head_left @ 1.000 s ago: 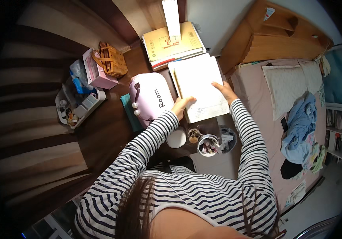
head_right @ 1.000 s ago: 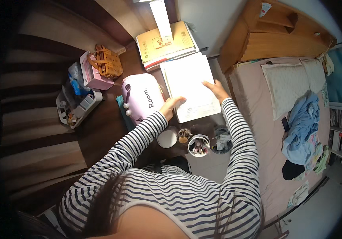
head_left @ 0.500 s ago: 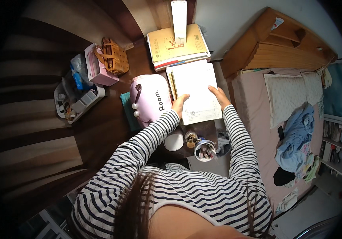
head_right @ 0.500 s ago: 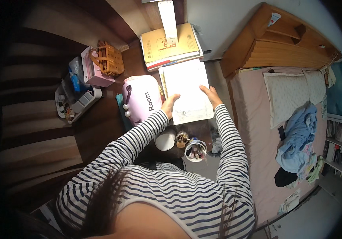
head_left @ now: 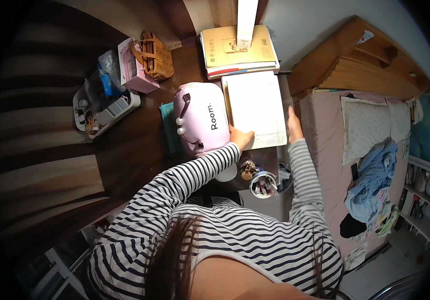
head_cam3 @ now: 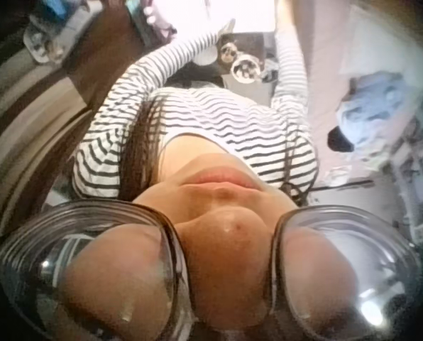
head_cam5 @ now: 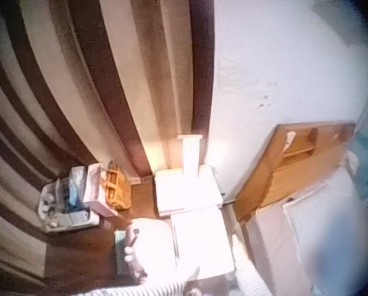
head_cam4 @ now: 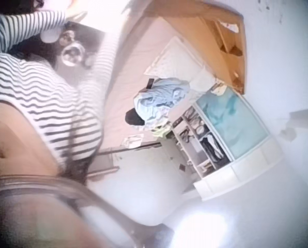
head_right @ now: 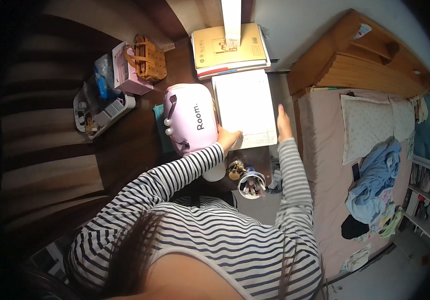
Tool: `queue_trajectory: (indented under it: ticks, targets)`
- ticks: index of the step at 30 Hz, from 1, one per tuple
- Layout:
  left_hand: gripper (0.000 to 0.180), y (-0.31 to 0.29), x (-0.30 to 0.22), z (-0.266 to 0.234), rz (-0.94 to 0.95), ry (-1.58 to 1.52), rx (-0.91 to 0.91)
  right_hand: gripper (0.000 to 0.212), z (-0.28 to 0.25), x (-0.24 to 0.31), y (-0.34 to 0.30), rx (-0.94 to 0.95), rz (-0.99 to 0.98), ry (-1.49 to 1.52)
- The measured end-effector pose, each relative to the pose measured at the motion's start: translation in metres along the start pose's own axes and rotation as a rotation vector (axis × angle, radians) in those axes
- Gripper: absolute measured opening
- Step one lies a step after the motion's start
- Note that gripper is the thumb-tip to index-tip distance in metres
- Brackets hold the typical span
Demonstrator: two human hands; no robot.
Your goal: The person organizes various items on a table, including notebooks, papers, and personal care products. They stack notebooks, flip through papers, and arrange items in a tray.
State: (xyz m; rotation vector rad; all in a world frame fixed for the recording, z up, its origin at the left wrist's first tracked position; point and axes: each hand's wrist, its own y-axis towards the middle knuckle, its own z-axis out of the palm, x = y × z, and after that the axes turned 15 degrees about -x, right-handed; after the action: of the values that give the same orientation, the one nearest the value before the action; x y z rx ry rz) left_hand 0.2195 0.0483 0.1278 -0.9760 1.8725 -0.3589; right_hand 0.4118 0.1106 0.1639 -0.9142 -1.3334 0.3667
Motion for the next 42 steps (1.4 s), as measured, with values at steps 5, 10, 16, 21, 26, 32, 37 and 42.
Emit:
queue_trajectory:
  ticks: [5,10,16,21,26,32,37,42]
  targets:
    - [0.055,0.003,-0.020,-0.021,-0.494,-0.277,0.518,0.050,-0.036,-0.049,-0.011,0.047,0.289,0.209]
    - [0.038,0.012,-0.016,-0.014,-0.480,-0.023,0.402,0.043,-0.023,-0.023,-0.031,0.017,0.361,0.347]
    - [0.042,0.005,-0.038,-0.021,-0.525,-0.106,0.447,0.043,-0.020,-0.024,-0.035,0.012,0.370,0.425]
    - [0.042,0.022,-0.017,0.001,-0.477,-0.107,0.361,0.043,-0.027,-0.036,-0.016,0.076,0.328,0.404]
    - [0.043,0.046,0.007,0.027,-0.432,-0.105,0.261,0.044,-0.023,-0.029,-0.015,0.128,0.333,0.328]
    - [0.040,0.066,0.014,0.043,-0.384,-0.158,0.102,0.049,-0.021,-0.028,-0.018,0.120,0.319,0.110]
    - [0.045,0.055,-0.022,0.024,-0.268,-0.084,-0.090,0.057,-0.012,-0.031,-0.019,0.110,0.282,0.018]
    - [0.049,0.012,-0.063,-0.009,-0.181,-0.068,-0.117,0.066,-0.024,-0.023,-0.003,-0.027,0.209,-0.735]
